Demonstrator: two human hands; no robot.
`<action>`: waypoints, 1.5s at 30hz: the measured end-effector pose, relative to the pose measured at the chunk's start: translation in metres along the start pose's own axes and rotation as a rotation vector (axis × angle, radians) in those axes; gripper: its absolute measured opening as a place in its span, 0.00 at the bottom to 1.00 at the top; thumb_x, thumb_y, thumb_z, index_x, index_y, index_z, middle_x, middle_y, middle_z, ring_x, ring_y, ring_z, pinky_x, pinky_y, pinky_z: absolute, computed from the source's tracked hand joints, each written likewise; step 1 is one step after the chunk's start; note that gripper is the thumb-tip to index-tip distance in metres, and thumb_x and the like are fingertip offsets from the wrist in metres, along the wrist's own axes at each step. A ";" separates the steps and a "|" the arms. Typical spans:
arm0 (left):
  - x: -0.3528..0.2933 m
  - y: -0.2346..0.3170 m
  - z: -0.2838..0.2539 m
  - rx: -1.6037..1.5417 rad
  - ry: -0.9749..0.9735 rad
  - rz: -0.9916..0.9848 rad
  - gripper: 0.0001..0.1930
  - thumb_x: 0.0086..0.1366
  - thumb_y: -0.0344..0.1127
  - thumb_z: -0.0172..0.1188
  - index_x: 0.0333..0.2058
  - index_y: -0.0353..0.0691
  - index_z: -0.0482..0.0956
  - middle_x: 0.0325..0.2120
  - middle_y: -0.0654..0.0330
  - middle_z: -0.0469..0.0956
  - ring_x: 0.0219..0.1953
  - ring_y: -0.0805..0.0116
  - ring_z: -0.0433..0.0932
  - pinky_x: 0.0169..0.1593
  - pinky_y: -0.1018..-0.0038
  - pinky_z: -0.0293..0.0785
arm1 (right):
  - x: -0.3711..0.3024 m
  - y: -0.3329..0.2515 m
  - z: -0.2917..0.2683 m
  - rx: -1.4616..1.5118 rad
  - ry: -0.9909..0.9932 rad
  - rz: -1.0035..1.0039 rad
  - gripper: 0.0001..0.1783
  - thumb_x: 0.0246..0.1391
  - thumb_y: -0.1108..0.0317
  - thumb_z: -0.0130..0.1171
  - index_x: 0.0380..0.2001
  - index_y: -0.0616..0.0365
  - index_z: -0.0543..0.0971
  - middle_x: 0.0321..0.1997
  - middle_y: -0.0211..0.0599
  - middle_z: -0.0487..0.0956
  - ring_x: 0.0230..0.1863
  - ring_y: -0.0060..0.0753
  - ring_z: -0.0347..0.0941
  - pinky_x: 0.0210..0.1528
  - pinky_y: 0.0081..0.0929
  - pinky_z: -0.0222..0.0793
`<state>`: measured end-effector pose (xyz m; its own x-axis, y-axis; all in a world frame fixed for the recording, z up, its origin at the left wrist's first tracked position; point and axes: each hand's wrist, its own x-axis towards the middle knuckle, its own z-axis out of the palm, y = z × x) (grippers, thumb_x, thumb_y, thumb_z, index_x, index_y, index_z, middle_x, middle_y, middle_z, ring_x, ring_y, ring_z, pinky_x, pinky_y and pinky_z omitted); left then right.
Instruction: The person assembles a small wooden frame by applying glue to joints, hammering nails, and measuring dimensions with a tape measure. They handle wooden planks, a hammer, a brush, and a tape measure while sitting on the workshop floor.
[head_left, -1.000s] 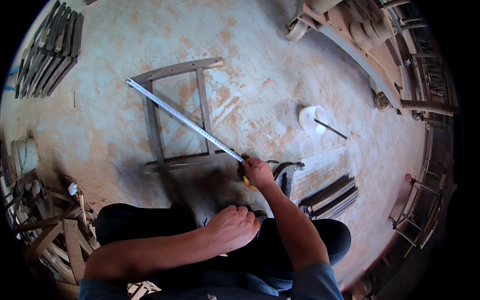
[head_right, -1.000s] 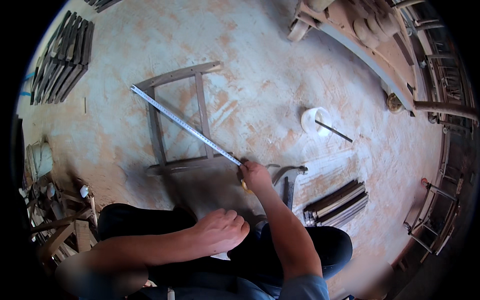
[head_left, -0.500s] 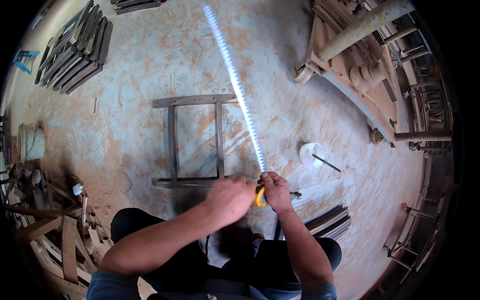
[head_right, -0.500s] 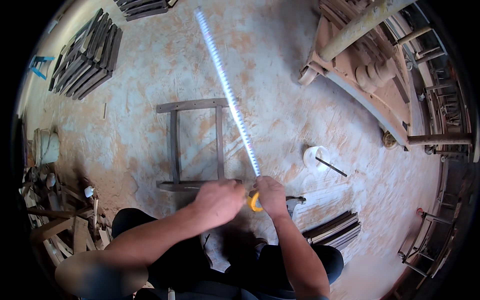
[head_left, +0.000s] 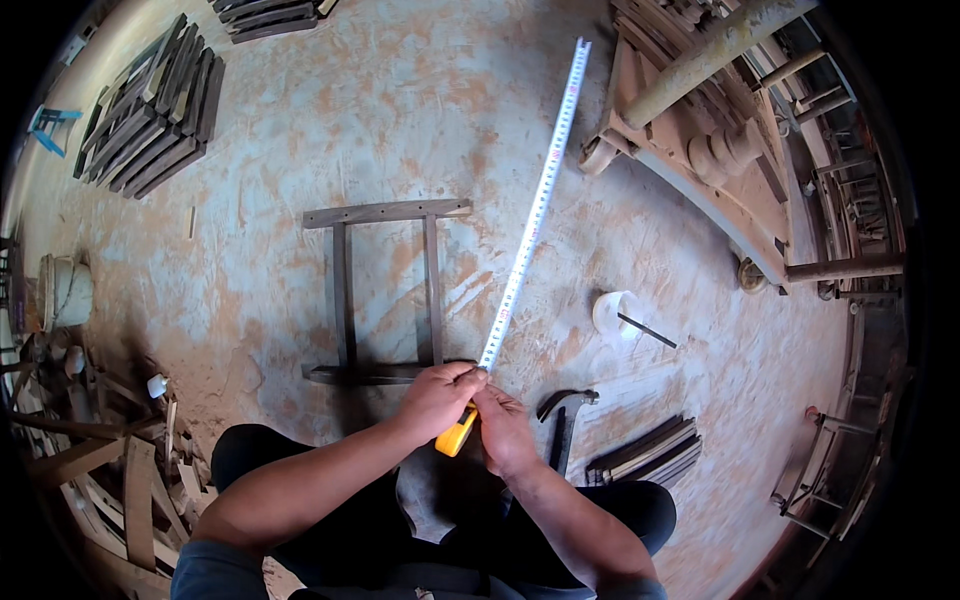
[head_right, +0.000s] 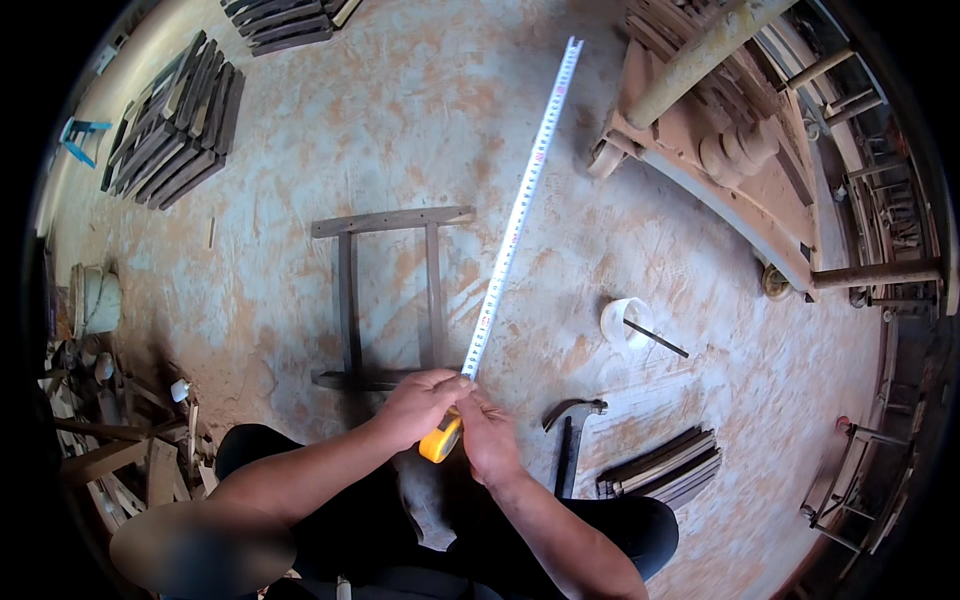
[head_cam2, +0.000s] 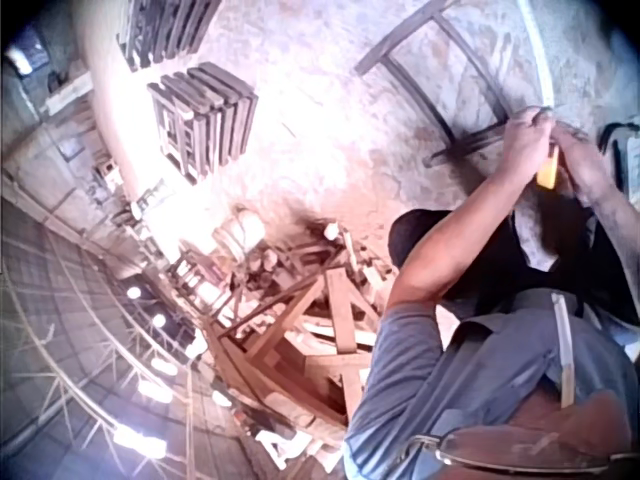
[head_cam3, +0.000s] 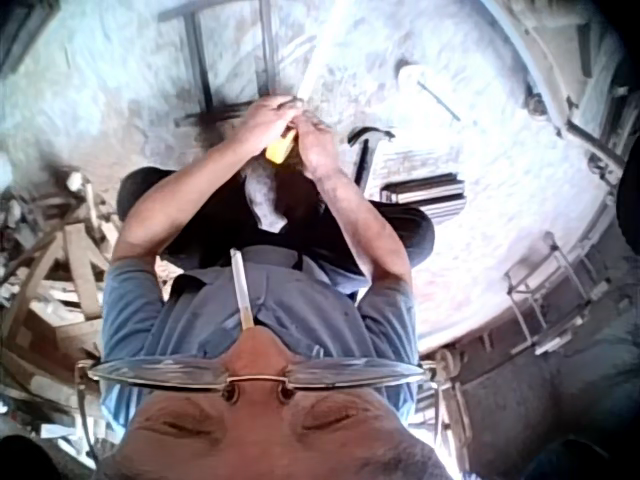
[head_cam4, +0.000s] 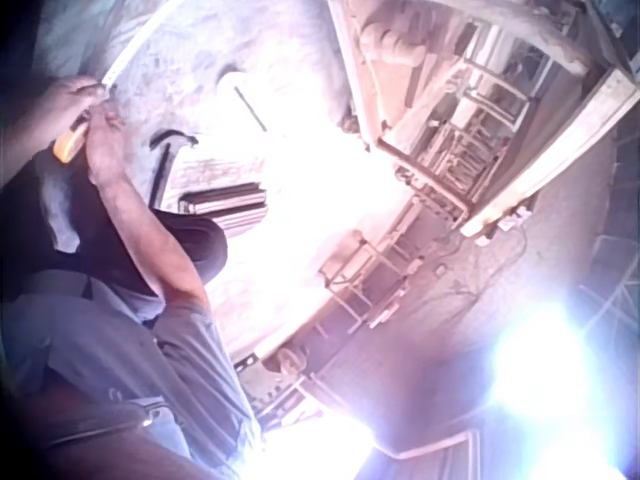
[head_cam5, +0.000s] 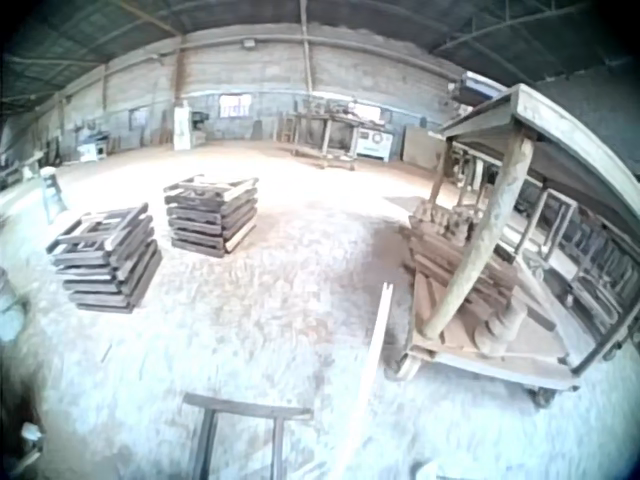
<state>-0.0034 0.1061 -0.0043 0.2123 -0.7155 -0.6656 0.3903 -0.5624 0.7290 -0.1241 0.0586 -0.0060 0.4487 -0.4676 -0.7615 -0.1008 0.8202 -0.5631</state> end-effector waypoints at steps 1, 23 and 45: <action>0.003 -0.006 -0.003 0.079 0.030 -0.022 0.18 0.71 0.43 0.49 0.43 0.32 0.78 0.32 0.61 0.79 0.34 0.75 0.75 0.40 0.76 0.72 | 0.001 0.003 -0.001 0.002 0.004 0.022 0.15 0.65 0.61 0.52 0.40 0.64 0.80 0.37 0.32 0.81 0.36 0.21 0.74 0.41 0.21 0.70; 0.044 -0.121 -0.091 1.574 0.090 0.006 0.10 0.61 0.33 0.50 0.41 0.40 0.75 0.40 0.51 0.76 0.45 0.52 0.77 0.47 0.59 0.75 | -0.047 -0.074 -0.007 -0.002 -0.135 -0.050 0.12 0.63 0.62 0.53 0.33 0.60 0.78 0.33 0.43 0.81 0.34 0.35 0.77 0.40 0.32 0.75; -0.066 0.225 -0.085 1.417 0.400 0.266 0.22 0.52 0.46 0.65 0.35 0.31 0.77 0.25 0.40 0.78 0.32 0.43 0.79 0.38 0.58 0.74 | -0.086 -0.153 -0.019 -0.323 -0.130 -0.452 0.15 0.64 0.63 0.52 0.33 0.61 0.82 0.29 0.29 0.79 0.33 0.17 0.70 0.39 0.19 0.67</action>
<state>0.1461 0.0619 0.1898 0.4521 -0.8327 -0.3196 -0.8184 -0.5298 0.2227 -0.1640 -0.0324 0.1397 0.6142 -0.6874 -0.3877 -0.1301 0.3964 -0.9088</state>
